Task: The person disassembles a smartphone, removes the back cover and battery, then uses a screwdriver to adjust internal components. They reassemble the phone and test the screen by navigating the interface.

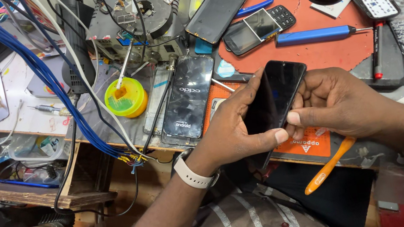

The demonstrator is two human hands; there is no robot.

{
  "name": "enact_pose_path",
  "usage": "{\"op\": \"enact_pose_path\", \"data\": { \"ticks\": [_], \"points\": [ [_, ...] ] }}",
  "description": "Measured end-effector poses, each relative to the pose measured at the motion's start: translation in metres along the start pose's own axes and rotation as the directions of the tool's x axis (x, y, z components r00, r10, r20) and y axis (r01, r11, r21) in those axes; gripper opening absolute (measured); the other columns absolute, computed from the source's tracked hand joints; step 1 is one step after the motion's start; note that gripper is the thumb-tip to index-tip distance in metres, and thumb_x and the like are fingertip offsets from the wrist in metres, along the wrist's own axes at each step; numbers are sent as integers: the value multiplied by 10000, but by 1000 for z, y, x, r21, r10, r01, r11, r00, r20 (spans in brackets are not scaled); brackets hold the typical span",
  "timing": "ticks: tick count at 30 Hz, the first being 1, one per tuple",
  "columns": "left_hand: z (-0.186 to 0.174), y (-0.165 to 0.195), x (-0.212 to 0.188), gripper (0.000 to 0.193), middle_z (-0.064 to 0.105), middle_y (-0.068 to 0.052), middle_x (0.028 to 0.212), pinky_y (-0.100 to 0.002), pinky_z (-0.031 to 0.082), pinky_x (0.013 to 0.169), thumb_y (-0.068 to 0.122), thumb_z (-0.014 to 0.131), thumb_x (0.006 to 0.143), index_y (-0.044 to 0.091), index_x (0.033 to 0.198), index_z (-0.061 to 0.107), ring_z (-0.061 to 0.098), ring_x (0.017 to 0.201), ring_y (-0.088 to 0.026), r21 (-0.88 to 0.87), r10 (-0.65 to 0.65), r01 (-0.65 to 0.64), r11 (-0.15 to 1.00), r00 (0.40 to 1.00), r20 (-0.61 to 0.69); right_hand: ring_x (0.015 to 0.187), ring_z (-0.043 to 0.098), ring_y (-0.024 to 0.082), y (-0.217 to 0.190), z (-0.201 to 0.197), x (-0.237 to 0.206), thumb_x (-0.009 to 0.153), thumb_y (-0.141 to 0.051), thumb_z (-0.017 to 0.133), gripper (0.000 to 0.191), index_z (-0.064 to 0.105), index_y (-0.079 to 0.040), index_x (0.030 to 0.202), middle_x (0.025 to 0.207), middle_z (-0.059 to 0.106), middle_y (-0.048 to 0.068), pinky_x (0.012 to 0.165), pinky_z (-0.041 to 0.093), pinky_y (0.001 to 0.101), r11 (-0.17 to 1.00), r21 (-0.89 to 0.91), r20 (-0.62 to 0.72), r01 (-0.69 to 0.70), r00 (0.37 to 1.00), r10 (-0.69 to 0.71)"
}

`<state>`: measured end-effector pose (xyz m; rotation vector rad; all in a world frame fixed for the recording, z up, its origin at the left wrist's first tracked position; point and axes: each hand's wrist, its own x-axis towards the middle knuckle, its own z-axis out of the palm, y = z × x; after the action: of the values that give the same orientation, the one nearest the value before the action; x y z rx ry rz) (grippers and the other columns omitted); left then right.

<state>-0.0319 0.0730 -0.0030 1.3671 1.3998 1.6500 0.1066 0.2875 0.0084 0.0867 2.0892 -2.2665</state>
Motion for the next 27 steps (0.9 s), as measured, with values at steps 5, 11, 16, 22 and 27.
{"op": "enact_pose_path", "data": {
  "ticks": [5, 11, 16, 22, 27],
  "points": [
    [0, -1, 0, 1022, 583, -129, 1397, -346, 431, 1231, 337, 816, 860, 48, 1695, 304, 580, 1334, -207, 3, 32, -32, 999, 999, 3, 723, 756, 190, 2, 0, 1, 889, 0, 703, 106, 647, 44, 967, 836, 730, 121, 680, 642, 316, 1000, -17, -13, -13, 1000, 13],
    [1, -2, -2, 1031, 577, -133, 1409, -353, 430, 1239, 344, 818, 859, 59, 1702, 297, 575, 1347, -217, -5, 23, -23, 1000, 1000, 6, 736, 759, 194, -1, -1, 1, 895, -3, 699, 105, 651, 46, 974, 846, 736, 130, 689, 645, 321, 1000, -8, 7, -21, 1000, 21],
    [1, -1, -1, 994, 578, -129, 1399, -354, 436, 1240, 347, 819, 861, 50, 1652, 296, 579, 1338, -222, -5, 38, -38, 999, 999, 10, 725, 767, 198, -3, 0, 0, 880, -17, 699, 125, 659, 43, 981, 851, 756, 135, 681, 648, 326, 997, -48, -12, -56, 998, 56],
    [0, 4, -1, 1032, 609, -124, 1313, -350, 480, 1177, 405, 801, 843, 71, 1693, 319, 621, 1265, -226, 49, 3, -3, 999, 1000, 10, 720, 765, 200, -6, 2, -1, 878, -15, 703, 126, 656, 42, 979, 842, 748, 129, 678, 647, 330, 996, -55, -37, -71, 997, 69],
    [0, 5, 0, 1035, 620, -131, 1280, -353, 494, 1148, 424, 798, 828, 55, 1673, 326, 635, 1256, -234, 105, 10, -10, 994, 1000, -3, 713, 766, 197, -6, 4, -1, 878, -21, 696, 119, 659, 40, 972, 829, 745, 128, 666, 644, 329, 993, -66, -51, -102, 994, 98]
  ]
}}
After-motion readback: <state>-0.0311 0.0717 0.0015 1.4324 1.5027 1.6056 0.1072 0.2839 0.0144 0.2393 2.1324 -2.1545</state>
